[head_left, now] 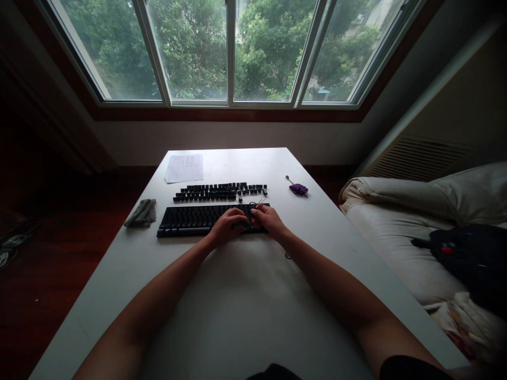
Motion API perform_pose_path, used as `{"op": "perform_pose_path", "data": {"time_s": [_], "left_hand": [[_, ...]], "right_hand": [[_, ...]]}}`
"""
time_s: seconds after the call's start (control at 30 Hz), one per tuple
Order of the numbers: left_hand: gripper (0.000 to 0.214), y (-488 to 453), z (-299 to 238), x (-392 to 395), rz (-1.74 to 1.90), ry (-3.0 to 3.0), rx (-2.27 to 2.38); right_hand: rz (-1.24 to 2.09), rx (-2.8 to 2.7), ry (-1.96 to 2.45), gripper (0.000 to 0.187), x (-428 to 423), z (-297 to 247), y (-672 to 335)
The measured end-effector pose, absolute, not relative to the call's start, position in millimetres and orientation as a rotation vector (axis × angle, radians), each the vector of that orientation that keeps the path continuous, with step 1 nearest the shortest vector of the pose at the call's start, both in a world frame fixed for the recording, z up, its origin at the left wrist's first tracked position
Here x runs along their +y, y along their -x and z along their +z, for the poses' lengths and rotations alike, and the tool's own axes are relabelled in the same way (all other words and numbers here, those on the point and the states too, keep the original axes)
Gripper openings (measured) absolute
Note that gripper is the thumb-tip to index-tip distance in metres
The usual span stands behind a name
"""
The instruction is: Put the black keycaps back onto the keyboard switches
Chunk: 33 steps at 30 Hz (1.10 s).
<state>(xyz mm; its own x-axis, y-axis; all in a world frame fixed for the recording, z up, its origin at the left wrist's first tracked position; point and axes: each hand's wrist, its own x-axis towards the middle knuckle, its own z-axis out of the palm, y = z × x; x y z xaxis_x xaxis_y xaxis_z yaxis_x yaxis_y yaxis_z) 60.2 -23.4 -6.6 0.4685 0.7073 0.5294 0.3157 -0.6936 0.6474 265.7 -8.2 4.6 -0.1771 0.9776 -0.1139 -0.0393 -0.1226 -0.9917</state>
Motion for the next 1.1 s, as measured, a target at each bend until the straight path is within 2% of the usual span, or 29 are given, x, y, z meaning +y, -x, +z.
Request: {"op": "perform_pose_path", "data": {"time_s": [0.2,0.33,0.83,1.1], "left_hand": [[0.017,-63,2,-31,1.14,-2.207,0.788],[0.017,-65,6,-34,1.183,-2.129,0.769],[0.029,-64,-6,-31,1.291,-1.992,1.147],[0.016,-65,-2,-35,1.276,-2.014,1.238]], "right_hand": [[1.667,-1.074,1.207,0.024,-5,8,-272],[1.673,-1.066,1.213,0.023,-6,11,-271],[1.4,-1.346,1.069,0.009,-13,20,-269],[0.899,-1.851,1.12,0.017,-22,21,-267]]}}
